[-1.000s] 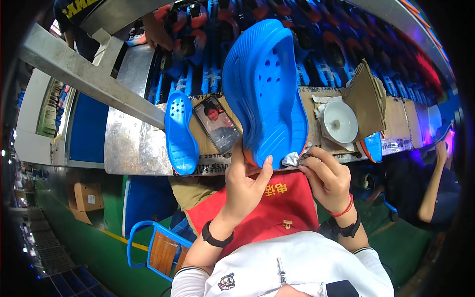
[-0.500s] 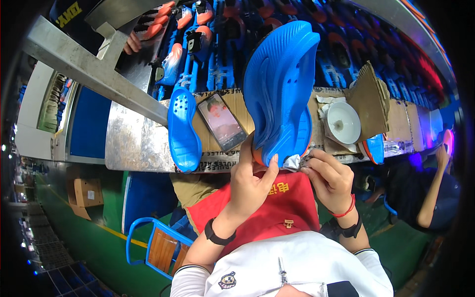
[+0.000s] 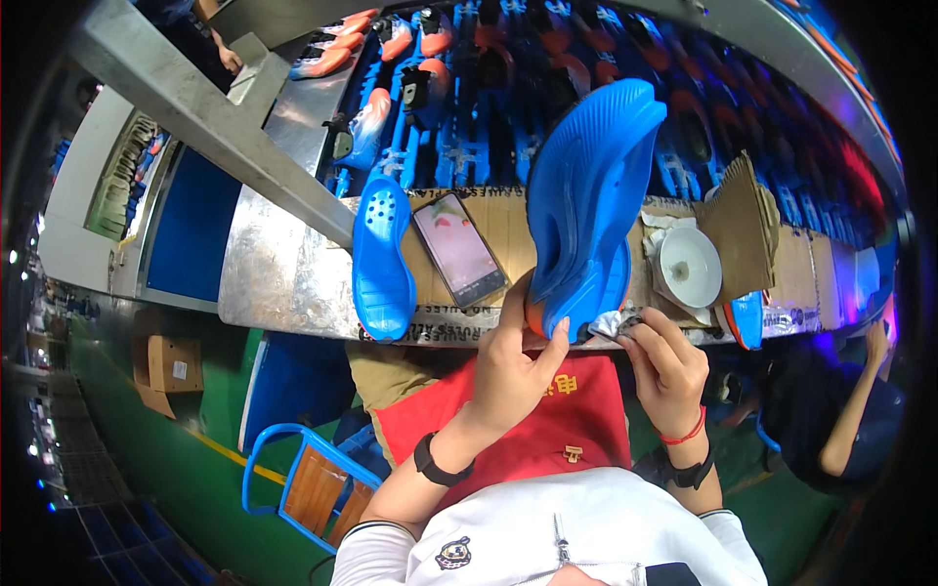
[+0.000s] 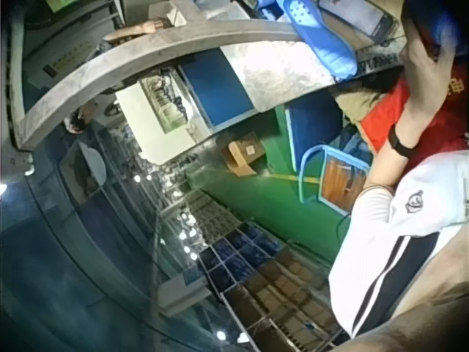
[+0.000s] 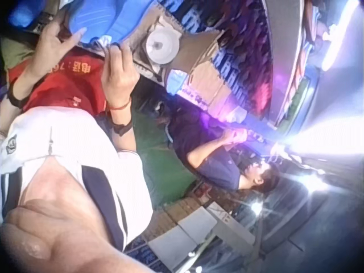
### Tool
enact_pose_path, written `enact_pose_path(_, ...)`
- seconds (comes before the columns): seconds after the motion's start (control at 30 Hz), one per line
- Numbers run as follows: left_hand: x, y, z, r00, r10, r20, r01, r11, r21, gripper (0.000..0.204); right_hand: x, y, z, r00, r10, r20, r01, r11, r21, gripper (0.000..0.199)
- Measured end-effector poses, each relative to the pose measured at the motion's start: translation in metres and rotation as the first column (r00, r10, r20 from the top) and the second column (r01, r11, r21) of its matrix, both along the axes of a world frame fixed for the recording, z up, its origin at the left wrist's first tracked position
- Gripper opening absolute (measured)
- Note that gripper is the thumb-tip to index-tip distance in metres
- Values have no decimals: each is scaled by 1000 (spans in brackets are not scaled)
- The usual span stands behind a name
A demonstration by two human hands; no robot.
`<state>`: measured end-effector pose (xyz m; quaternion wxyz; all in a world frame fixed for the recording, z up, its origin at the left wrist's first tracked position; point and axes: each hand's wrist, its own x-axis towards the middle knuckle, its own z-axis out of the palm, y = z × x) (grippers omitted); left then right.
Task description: Applying adhesive to blue shoe soles and placing them onto a conveyor or stacking area.
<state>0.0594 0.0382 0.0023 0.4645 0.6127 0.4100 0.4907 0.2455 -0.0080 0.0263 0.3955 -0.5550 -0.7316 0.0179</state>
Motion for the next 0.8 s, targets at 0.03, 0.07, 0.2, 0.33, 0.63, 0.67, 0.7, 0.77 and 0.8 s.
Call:
enact_pose_path(0.03,-2,0,0,998,-10,-55,9,1000,-17,54,1,-1,1,1000,-24,-9,24,1000,10,19)
enact_pose_path(0.07,-3,0,1,998,-4,-55,4,1000,0,54,3,-3,1,998,-62,-20,62,998,5,19)
enact_pose_path(0.2,-8,15,21,996,-53,76,51,998,30,60,15,-7,8,978,-139,-154,143,990,14,17)
enact_pose_path(0.33,-17,45,73,956,-180,230,172,984,53,59,23,-9,10,964,-186,-190,188,982,-9,13)
enact_pose_path(0.63,-11,189,221,789,-359,499,345,931,124,41,27,-17,11,958,-207,-199,214,977,15,12)
enact_pose_path(0.67,-8,209,236,742,-360,565,347,928,135,44,27,-18,11,958,-209,-197,216,976,13,12)
enact_pose_path(0.7,-9,227,252,671,-446,592,439,883,167,43,27,-20,10,958,-211,-194,216,976,2,12)
enact_pose_path(0.77,-19,238,257,648,-462,605,507,855,110,44,29,-22,7,958,-213,-193,218,976,5,12)
enact_pose_path(0.8,-24,235,255,702,-409,583,487,873,26,45,30,-22,5,958,-216,-187,221,975,7,12)
